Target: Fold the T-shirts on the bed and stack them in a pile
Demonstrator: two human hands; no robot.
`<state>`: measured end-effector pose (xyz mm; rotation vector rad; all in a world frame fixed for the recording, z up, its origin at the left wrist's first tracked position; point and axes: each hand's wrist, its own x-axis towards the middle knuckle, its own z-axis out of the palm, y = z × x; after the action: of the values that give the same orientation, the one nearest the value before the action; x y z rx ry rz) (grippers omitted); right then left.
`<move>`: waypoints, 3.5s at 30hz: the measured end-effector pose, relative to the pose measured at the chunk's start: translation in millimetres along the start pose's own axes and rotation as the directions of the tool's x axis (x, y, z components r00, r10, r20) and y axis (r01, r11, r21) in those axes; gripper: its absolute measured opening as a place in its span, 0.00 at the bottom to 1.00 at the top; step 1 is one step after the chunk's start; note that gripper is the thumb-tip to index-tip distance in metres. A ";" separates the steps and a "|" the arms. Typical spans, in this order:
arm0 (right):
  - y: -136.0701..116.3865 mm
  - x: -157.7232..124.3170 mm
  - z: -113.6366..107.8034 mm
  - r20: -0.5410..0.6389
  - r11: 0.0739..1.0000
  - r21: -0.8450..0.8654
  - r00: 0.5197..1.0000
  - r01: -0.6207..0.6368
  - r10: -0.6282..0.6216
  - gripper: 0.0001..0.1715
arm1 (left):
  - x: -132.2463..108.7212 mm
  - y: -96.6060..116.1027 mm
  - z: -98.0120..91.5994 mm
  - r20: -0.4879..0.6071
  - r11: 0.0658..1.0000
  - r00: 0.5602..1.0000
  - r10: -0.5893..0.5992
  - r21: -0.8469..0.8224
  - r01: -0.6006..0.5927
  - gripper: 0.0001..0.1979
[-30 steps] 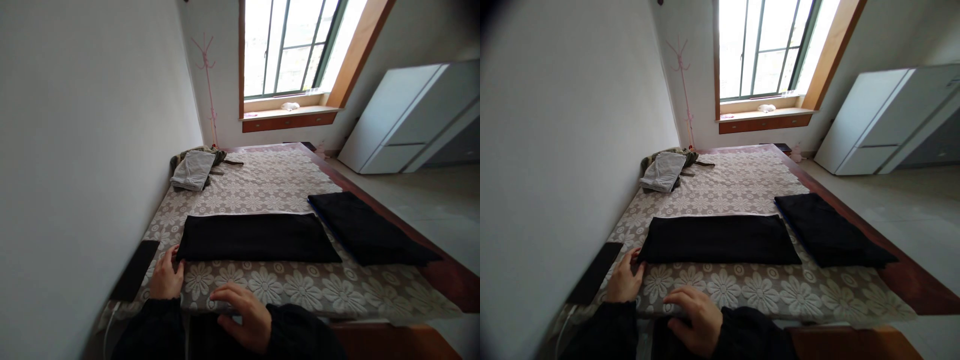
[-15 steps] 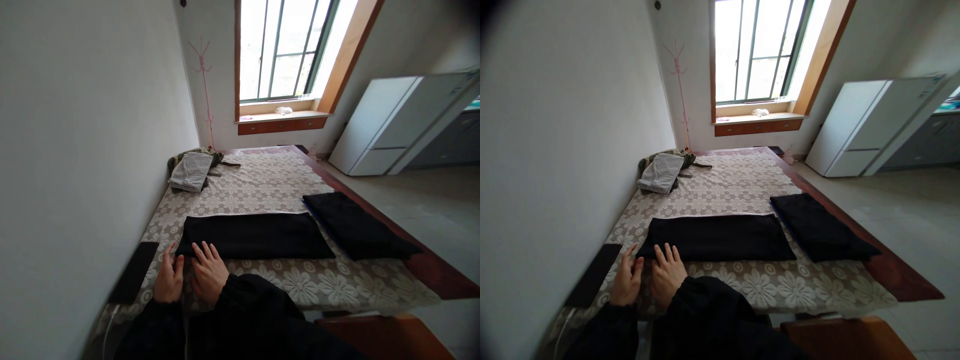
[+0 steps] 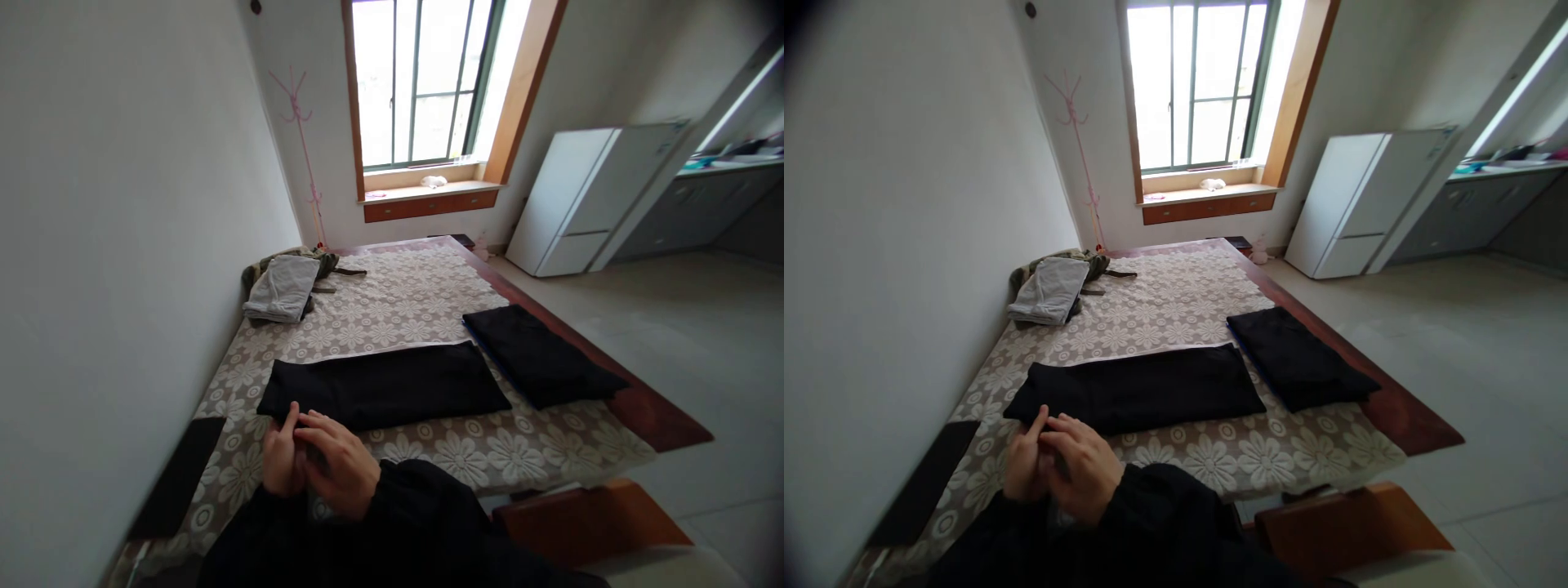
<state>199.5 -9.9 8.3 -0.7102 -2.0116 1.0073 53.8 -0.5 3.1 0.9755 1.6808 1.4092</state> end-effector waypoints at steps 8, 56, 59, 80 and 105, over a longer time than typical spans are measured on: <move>13.9 -40.3 -72.0 -0.300 0.572 0.820 0.851 -0.001 0.431 0.30 | -11.6 48.2 68.4 -0.054 0.922 0.946 0.320 0.246 -0.298 0.26; 122.6 -88.8 -274.9 -0.150 0.890 0.226 0.889 -0.395 0.433 0.55 | -90.8 5.7 162.7 0.691 0.347 0.720 0.070 0.660 -0.667 0.32; 123.2 -91.6 -279.0 -0.167 0.907 0.166 0.895 -0.388 0.414 0.55 | -91.2 4.1 162.9 0.692 0.358 0.716 0.087 0.650 -0.671 0.32; 132.0 -102.8 -294.9 -0.157 0.904 -0.069 0.900 -0.421 0.407 0.54 | -93.2 1.3 156.2 0.704 0.390 0.685 0.188 0.586 -0.710 0.30; 124.5 -99.6 -266.8 -0.117 0.876 -0.121 0.883 -0.467 0.455 0.53 | -76.8 -5.3 101.6 0.757 0.370 0.623 0.198 0.531 -0.762 0.24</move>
<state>490.8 92.2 -27.5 -1.3399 -1.8935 1.0770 178.1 -24.8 -11.9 2.4116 1.5430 0.3347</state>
